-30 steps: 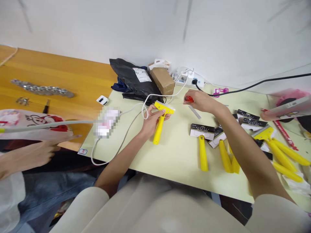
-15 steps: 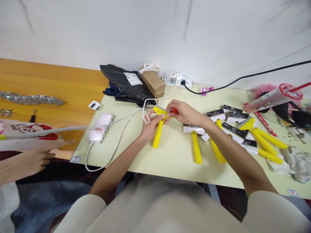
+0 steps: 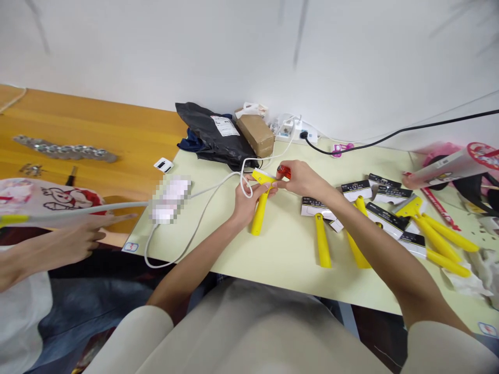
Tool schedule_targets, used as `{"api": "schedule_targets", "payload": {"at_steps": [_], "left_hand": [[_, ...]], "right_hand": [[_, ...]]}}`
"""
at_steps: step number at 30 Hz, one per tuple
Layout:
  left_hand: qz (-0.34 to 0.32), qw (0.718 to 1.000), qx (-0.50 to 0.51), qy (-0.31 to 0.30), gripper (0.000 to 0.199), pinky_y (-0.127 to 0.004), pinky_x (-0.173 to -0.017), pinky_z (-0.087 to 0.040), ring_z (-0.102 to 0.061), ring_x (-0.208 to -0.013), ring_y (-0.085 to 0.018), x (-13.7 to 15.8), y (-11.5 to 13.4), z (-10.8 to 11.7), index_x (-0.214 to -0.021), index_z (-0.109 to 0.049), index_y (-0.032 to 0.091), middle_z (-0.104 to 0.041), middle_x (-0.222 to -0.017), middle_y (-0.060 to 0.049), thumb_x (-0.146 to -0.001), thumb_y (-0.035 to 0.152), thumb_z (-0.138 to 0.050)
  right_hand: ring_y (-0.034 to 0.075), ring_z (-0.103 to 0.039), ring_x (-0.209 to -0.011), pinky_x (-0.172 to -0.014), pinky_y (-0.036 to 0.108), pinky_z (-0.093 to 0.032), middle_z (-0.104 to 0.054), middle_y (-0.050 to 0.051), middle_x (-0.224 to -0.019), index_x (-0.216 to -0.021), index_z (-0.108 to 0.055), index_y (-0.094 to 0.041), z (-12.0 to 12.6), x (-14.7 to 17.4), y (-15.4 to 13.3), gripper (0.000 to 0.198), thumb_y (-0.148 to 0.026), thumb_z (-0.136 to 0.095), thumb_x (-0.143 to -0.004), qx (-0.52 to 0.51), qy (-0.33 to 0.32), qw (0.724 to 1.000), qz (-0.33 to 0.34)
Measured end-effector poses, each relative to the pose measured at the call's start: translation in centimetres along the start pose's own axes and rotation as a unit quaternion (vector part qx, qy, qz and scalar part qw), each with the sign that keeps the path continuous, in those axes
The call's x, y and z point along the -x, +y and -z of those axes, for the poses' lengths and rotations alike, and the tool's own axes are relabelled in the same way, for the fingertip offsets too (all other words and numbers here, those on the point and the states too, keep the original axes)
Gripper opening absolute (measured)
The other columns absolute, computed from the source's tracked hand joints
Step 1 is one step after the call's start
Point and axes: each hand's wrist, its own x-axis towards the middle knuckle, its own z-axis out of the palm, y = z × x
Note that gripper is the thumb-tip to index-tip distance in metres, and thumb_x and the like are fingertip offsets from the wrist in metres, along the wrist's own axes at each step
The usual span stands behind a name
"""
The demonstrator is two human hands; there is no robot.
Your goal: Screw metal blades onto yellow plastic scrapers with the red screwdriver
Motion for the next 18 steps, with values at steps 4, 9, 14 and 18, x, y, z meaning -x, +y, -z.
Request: {"api": "schedule_targets", "payload": {"at_steps": [4,9,14,18], "left_hand": [[0.031,0.999,0.01,0.0,0.058,-0.044,-0.095,-0.065,-0.083,-0.086,-0.024,0.1,0.0,0.0,-0.104,-0.046,0.025,-0.081,-0.093,-0.001,-0.072,0.03,-0.095],[0.064,0.998,0.017,0.004,0.058,-0.043,-0.094,-0.066,-0.083,-0.082,-0.022,-0.2,-0.1,0.0,-0.104,-0.046,0.023,-0.079,-0.095,-0.002,-0.072,0.027,-0.095],[0.053,0.998,0.009,0.011,0.055,-0.042,-0.094,-0.067,-0.082,-0.081,-0.021,-0.6,-0.2,0.3,-0.102,-0.046,0.023,-0.078,-0.093,-0.001,-0.074,0.026,-0.093],[0.072,0.997,-0.008,-0.011,0.055,-0.042,-0.086,-0.068,-0.083,-0.082,-0.024,-0.2,-0.2,0.2,-0.104,-0.047,0.024,-0.078,-0.09,-0.001,-0.074,0.029,-0.093]], "right_hand": [[0.014,-0.051,-0.066,-0.065,0.029,-0.038,-0.066,-0.002,-0.072,-0.08,-0.072,-0.018,0.6,-1.0,1.2,0.022,-0.036,-0.082,-0.073,-0.06,-0.053,0.997,0.002],[0.014,-0.054,-0.068,-0.068,0.03,-0.041,-0.071,0.002,-0.077,-0.087,-0.076,-0.017,1.8,-1.2,1.7,0.027,-0.043,-0.078,-0.079,-0.05,-0.101,0.993,0.016],[0.013,-0.046,-0.062,-0.061,0.03,-0.038,-0.068,0.003,-0.075,-0.092,-0.075,-0.018,4.7,2.1,-1.4,0.045,-0.062,-0.066,-0.097,-0.045,0.106,0.992,0.049],[0.012,-0.034,-0.053,-0.052,0.031,-0.028,-0.052,-0.002,-0.061,-0.086,-0.076,-0.024,7.6,6.7,-5.0,0.038,-0.059,-0.069,-0.098,-0.068,0.209,0.973,0.069]]}}
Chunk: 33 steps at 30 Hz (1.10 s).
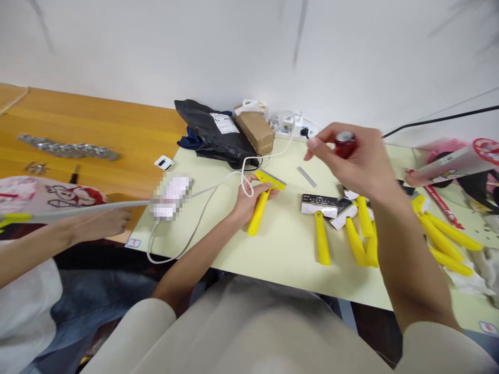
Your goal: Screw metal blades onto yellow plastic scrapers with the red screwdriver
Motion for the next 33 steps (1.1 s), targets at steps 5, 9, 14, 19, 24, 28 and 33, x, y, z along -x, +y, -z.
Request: {"api": "schedule_targets", "payload": {"at_steps": [5,9,14,19,24,28,33], "left_hand": [[0.054,0.995,-0.024,-0.084,0.053,-0.03,-0.068,-0.062,-0.082,-0.083,-0.024,1.0,0.3,-1.0,-0.102,-0.051,0.023,-0.08,-0.096,-0.005,-0.073,0.028,-0.095],[0.113,0.988,0.004,-0.103,0.048,-0.023,-0.062,-0.058,-0.081,-0.083,-0.02,1.9,0.4,-1.7,-0.099,-0.055,0.022,-0.079,-0.102,-0.006,-0.074,0.025,-0.096],[0.14,0.982,0.033,-0.119,0.042,-0.022,-0.063,-0.061,-0.079,-0.085,-0.016,3.1,1.2,-1.6,-0.107,-0.064,0.021,-0.076,-0.108,-0.005,-0.078,0.023,-0.094],[0.157,0.977,-0.007,-0.147,0.036,-0.019,-0.056,-0.055,-0.075,-0.082,-0.015,4.2,3.0,-1.7,-0.107,-0.068,0.02,-0.075,-0.105,-0.006,-0.081,0.025,-0.091],[0.153,0.973,-0.06,-0.165,0.037,-0.022,-0.059,-0.056,-0.072,-0.079,-0.015,4.8,5.0,-2.5,-0.108,-0.069,0.02,-0.075,-0.1,-0.006,-0.08,0.026,-0.092],[0.139,0.964,-0.109,-0.199,0.036,-0.025,-0.065,-0.058,-0.072,-0.079,-0.016,4.9,5.6,-2.6,-0.107,-0.073,0.02,-0.075,-0.094,-0.005,-0.079,0.026,-0.093],[0.151,0.956,-0.117,-0.224,0.038,-0.03,-0.075,-0.061,-0.073,-0.081,-0.017,4.8,4.9,-2.4,-0.112,-0.075,0.021,-0.077,-0.102,-0.008,-0.08,0.031,-0.093]], "right_hand": [[0.014,-0.032,-0.05,-0.048,0.035,-0.025,-0.063,0.001,-0.07,-0.089,-0.075,-0.029,2.4,2.7,-1.7,0.025,-0.051,-0.071,-0.099,0.017,0.049,0.998,0.028],[0.017,-0.057,-0.062,-0.06,0.034,-0.046,-0.075,0.004,-0.093,-0.109,-0.077,-0.027,1.4,3.0,1.5,0.023,-0.044,-0.077,-0.094,0.091,-0.1,0.989,0.062],[0.016,-0.072,-0.079,-0.074,0.032,-0.054,-0.064,0.008,-0.15,-0.13,-0.077,-0.032,-0.9,3.6,5.4,0.039,-0.02,-0.068,-0.094,0.103,-0.285,0.939,0.165],[0.011,-0.072,-0.075,-0.066,0.027,-0.048,-0.06,0.006,-0.158,-0.132,-0.074,-0.032,-1.2,4.8,4.9,0.056,-0.002,-0.057,-0.088,0.164,-0.29,0.905,0.263],[0.011,-0.067,-0.068,-0.055,0.028,-0.039,-0.065,0.01,-0.151,-0.134,-0.066,-0.025,-0.7,5.3,4.0,0.049,-0.002,-0.051,-0.094,0.273,-0.244,0.853,0.371],[0.01,-0.062,-0.064,-0.053,0.03,-0.039,-0.068,0.01,-0.144,-0.138,-0.061,-0.024,-0.7,5.7,4.6,0.044,-0.005,-0.048,-0.101,0.312,-0.219,0.817,0.433],[0.009,-0.058,-0.057,-0.05,0.033,-0.041,-0.068,0.01,-0.142,-0.133,-0.063,-0.018,-0.8,6.3,5.5,0.033,-0.008,-0.05,-0.104,0.336,-0.178,0.771,0.511]]}}
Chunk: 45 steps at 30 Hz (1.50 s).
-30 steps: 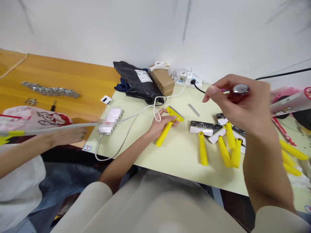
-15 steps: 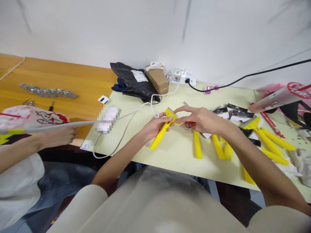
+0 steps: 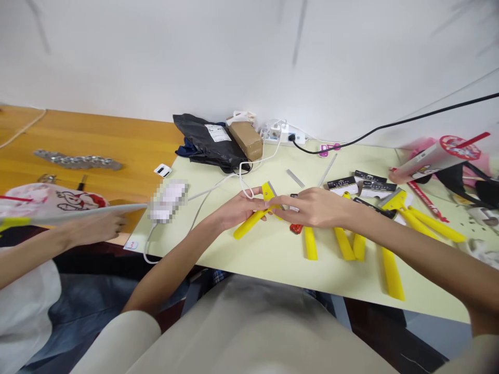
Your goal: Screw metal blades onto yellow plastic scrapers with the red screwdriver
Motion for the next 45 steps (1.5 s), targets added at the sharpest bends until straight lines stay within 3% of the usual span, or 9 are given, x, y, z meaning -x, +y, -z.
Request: {"api": "schedule_targets", "payload": {"at_steps": [5,13,21,25,31,36,40,42,45], "left_hand": [[-0.002,0.998,-0.016,-0.056,0.029,-0.031,-0.079,-0.059,-0.071,-0.083,-0.018,-1.1,0.0,-0.6,-0.1,-0.077,0.02,-0.075,-0.097,-0.009,-0.091,0.047,-0.083],[0.035,0.98,-0.089,-0.175,0.033,-0.03,-0.074,-0.052,-0.068,-0.084,-0.02,-3.7,1.4,-2.9,-0.097,-0.08,0.017,-0.074,-0.096,-0.01,-0.086,0.047,-0.087],[0.03,0.956,-0.093,-0.277,0.037,-0.033,-0.081,-0.053,-0.069,-0.085,-0.021,-6.1,-0.3,-4.0,-0.087,-0.081,0.015,-0.076,-0.093,-0.01,-0.08,0.049,-0.092],[-0.014,0.976,-0.001,-0.218,0.037,-0.038,-0.084,-0.055,-0.07,-0.086,-0.024,-5.7,-1.2,-4.0,-0.09,-0.081,0.016,-0.074,-0.09,-0.01,-0.077,0.048,-0.094],[-0.129,0.962,0.215,-0.104,0.016,-0.036,-0.08,-0.056,-0.071,-0.088,-0.023,-4.4,-3.1,-3.8,-0.086,-0.073,0.018,-0.071,-0.091,-0.006,-0.089,0.033,-0.08],[-0.151,0.969,0.197,0.004,0.015,-0.034,-0.082,-0.055,-0.072,-0.12,-0.032,-3.6,-4.0,-2.6,-0.101,-0.075,0.017,-0.076,-0.115,-0.013,-0.088,0.025,-0.078],[-0.167,0.966,0.183,0.068,0.021,-0.027,-0.072,-0.051,-0.073,-0.117,-0.028,-3.9,-4.7,-1.5,-0.104,-0.073,0.017,-0.074,-0.12,-0.012,-0.089,0.026,-0.085],[-0.175,0.963,0.188,0.082,0.024,-0.025,-0.068,-0.05,-0.073,-0.112,-0.025,-4.2,-5.0,-1.0,-0.103,-0.072,0.017,-0.073,-0.116,-0.01,-0.087,0.025,-0.087],[-0.175,0.962,0.188,0.096,0.023,-0.025,-0.065,-0.049,-0.072,-0.105,-0.022,-4.4,-5.3,-0.3,-0.093,-0.07,0.015,-0.07,-0.107,-0.008,-0.085,0.026,-0.089]], "right_hand": [[0.01,-0.057,-0.056,-0.051,0.035,-0.041,-0.071,0.009,-0.135,-0.127,-0.065,-0.018,1.1,0.7,-0.3,0.027,-0.013,-0.049,-0.106,0.003,-0.006,1.0,0.015],[0.009,-0.048,-0.05,-0.048,0.035,-0.026,-0.07,0.012,-0.132,-0.122,-0.067,-0.019,5.2,2.0,-0.7,0.029,-0.008,-0.049,-0.102,-0.044,-0.062,0.997,0.018],[0.01,-0.048,-0.058,-0.054,0.031,-0.025,-0.071,0.005,-0.123,-0.114,-0.071,-0.023,7.4,1.6,-0.8,0.04,-0.001,-0.056,-0.085,-0.252,-0.133,0.955,-0.081],[0.011,-0.053,-0.065,-0.06,0.028,-0.032,-0.071,0.003,-0.111,-0.121,-0.072,-0.024,7.4,0.2,1.0,0.052,0.001,-0.053,-0.079,-0.337,-0.109,0.923,-0.149],[0.014,-0.048,-0.069,-0.065,0.03,-0.031,-0.06,0.002,-0.082,-0.085,-0.067,-0.018,4.7,-3.8,4.6,0.003,-0.016,-0.065,-0.087,-0.36,-0.108,0.899,-0.224],[0.011,-0.032,-0.061,-0.061,0.03,-0.027,-0.039,-0.006,-0.063,-0.068,-0.048,-0.021,1.0,-6.5,6.8,0.036,-0.035,-0.069,-0.094,-0.426,-0.149,0.835,-0.315],[0.011,-0.04,-0.059,-0.058,0.029,-0.031,-0.049,-0.005,-0.062,-0.072,-0.063,-0.019,-1.1,-8.2,7.5,0.027,-0.038,-0.08,-0.082,-0.441,-0.183,0.774,-0.415],[0.014,-0.05,-0.063,-0.061,0.029,-0.035,-0.06,-0.002,-0.066,-0.08,-0.072,-0.018,-1.8,-8.9,7.5,0.022,-0.038,-0.081,-0.079,-0.42,-0.182,0.769,-0.446],[0.017,-0.057,-0.067,-0.065,0.03,-0.038,-0.067,0.003,-0.071,-0.081,-0.074,-0.017,-3.0,-9.4,7.1,0.022,-0.039,-0.078,-0.083,-0.356,-0.181,0.799,-0.449]]}}
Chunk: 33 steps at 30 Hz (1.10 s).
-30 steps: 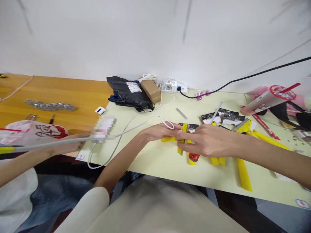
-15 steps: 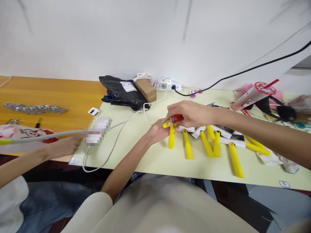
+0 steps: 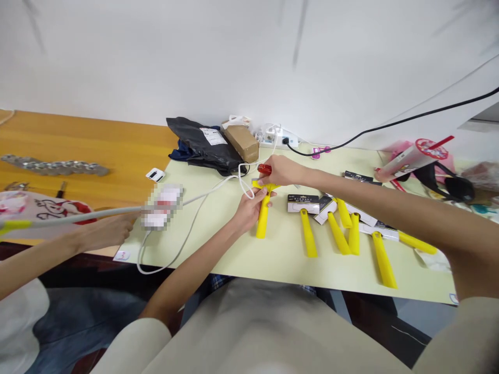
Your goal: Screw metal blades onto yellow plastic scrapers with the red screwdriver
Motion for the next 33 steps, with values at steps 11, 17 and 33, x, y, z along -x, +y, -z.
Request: {"api": "schedule_targets", "payload": {"at_steps": [11,17,33], "left_hand": [[0.007,0.998,-0.032,0.047,0.031,-0.023,-0.058,-0.05,-0.069,-0.091,-0.016,-0.6,0.1,1.9,-0.091,-0.069,0.014,-0.068,-0.105,-0.006,-0.081,0.032,-0.093],[0.04,0.996,-0.062,0.056,0.035,-0.023,-0.059,-0.06,-0.076,-0.099,-0.021,-1.1,-0.4,2.5,-0.106,-0.075,0.014,-0.072,-0.119,-0.011,-0.081,0.033,-0.092],[0.085,0.993,-0.072,0.049,0.027,-0.024,-0.061,-0.066,-0.08,-0.107,-0.027,-0.2,-1.7,2.3,-0.106,-0.076,0.014,-0.076,-0.127,-0.014,-0.086,0.029,-0.087]], "right_hand": [[0.012,-0.033,-0.057,-0.058,0.032,-0.027,-0.042,-0.003,-0.057,-0.064,-0.054,-0.021,1.2,2.6,1.0,0.053,-0.061,-0.064,-0.097,-0.082,0.186,0.978,0.044],[0.017,-0.022,-0.049,-0.047,0.036,-0.023,-0.02,-0.004,-0.049,-0.062,-0.039,-0.029,3.6,8.7,-2.1,0.071,-0.092,-0.037,-0.092,-0.423,0.37,0.822,0.091],[0.019,-0.019,-0.054,-0.053,0.039,-0.024,-0.02,-0.001,-0.049,-0.056,-0.037,-0.03,-0.8,5.2,-2.9,0.069,-0.093,-0.045,-0.084,-0.549,0.34,0.762,0.051]]}}
